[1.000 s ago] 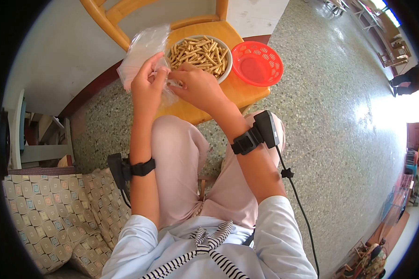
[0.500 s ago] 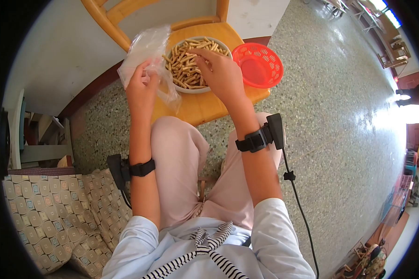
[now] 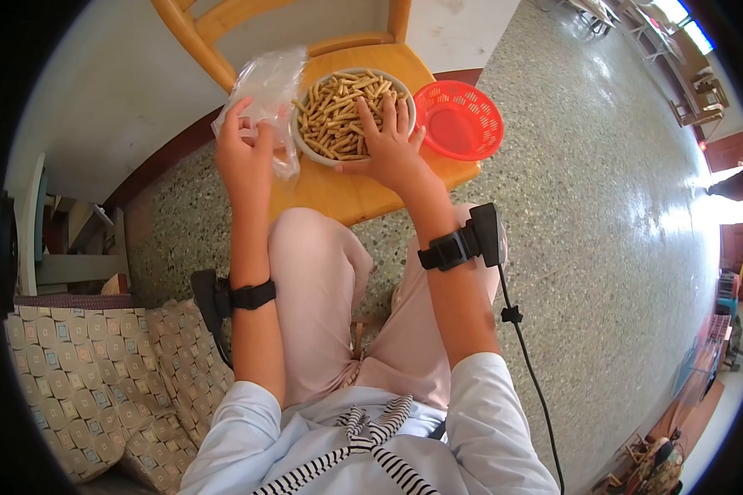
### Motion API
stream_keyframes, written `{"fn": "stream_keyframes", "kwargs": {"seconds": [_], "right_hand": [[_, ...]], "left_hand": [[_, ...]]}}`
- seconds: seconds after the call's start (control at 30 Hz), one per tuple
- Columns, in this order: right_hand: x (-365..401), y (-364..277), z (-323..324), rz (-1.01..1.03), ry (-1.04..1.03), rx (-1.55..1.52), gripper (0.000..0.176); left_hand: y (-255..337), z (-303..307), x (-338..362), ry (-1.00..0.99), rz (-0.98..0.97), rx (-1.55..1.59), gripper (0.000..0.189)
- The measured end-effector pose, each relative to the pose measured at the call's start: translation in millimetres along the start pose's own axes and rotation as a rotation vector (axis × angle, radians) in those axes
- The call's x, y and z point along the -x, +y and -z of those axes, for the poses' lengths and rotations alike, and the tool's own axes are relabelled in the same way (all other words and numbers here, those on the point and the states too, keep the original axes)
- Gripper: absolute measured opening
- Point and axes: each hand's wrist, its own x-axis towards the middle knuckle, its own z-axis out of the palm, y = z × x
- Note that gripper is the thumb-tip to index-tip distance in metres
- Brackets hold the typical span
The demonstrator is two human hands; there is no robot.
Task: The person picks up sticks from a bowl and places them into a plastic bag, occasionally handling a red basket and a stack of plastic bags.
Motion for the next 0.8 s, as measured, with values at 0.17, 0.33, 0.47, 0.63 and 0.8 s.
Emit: {"fn": "stream_keyframes", "kwargs": {"seconds": [0.17,0.33,0.47,0.63,0.8], "right_hand": [[-6.4,7.9,-4.7,0.012,-0.037,0.019,0.123],[-12.4,10.9,-6.3,0.058,-0.020,0.016,0.120],[-23.0,12.7,-11.2,0.088,0.009,-0.001,0.116],[-25.3,9.2,-13.3,0.128,0.091,-0.066,0.118],[-12.8,-4.6,9.9,0.088,0.140,-0.114,0.087]], "left_hand": [[4.4,-6.8,0.8,-0.092,0.163,0.117,0.044],[-3.5,-10.6,0.9,-0.085,0.123,0.119,0.044],[0.0,-10.7,3.2,-0.111,0.150,0.145,0.045],[5.8,-8.0,3.3,-0.135,0.178,0.080,0.049],[7.9,-5.8,6.3,-0.099,0.159,0.028,0.050]]}}
